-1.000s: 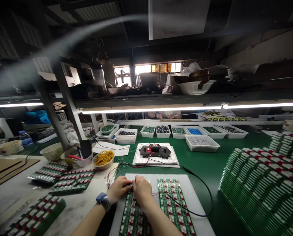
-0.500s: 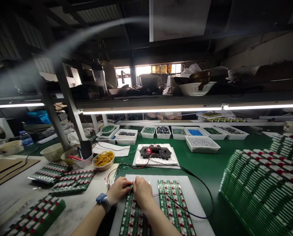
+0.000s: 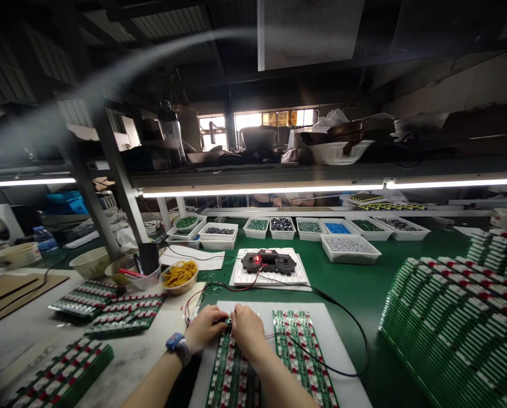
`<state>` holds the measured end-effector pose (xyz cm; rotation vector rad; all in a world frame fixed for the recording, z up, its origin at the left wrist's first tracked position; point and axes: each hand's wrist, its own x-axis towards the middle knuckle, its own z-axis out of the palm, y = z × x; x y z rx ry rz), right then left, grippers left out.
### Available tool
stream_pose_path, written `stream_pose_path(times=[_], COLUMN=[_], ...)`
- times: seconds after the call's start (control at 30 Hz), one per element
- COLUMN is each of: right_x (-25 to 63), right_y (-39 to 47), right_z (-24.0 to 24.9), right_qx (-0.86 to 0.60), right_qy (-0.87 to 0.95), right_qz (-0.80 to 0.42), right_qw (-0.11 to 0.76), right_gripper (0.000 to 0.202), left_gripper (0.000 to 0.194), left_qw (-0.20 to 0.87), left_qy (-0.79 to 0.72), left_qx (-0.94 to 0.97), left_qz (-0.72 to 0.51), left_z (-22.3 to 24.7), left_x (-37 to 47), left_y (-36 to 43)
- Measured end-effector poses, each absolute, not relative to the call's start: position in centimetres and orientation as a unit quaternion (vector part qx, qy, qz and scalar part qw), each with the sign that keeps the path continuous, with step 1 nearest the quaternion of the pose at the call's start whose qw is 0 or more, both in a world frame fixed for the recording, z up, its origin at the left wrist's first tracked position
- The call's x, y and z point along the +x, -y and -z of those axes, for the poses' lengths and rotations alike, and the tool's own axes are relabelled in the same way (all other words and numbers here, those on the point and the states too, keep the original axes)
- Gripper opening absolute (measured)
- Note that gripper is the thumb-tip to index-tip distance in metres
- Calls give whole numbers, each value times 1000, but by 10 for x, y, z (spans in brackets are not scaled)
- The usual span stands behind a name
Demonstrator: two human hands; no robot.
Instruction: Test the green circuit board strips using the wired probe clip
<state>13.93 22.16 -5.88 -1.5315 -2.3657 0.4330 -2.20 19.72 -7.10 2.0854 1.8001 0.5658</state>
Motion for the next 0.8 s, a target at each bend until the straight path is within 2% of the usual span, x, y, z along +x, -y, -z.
stream_pose_path(times=[0.8], right_x=[140], right_y=[-221], right_z=[60], right_qx=[-531], right_qy=[823], right_qz=[-143], right_qw=[142], right_gripper=[23], left_gripper=[22], left_qw=[175], left_qy=[-642], left_qx=[729], left_qz=[-157], left_z=[62], left_x=[-21], left_y=[-202])
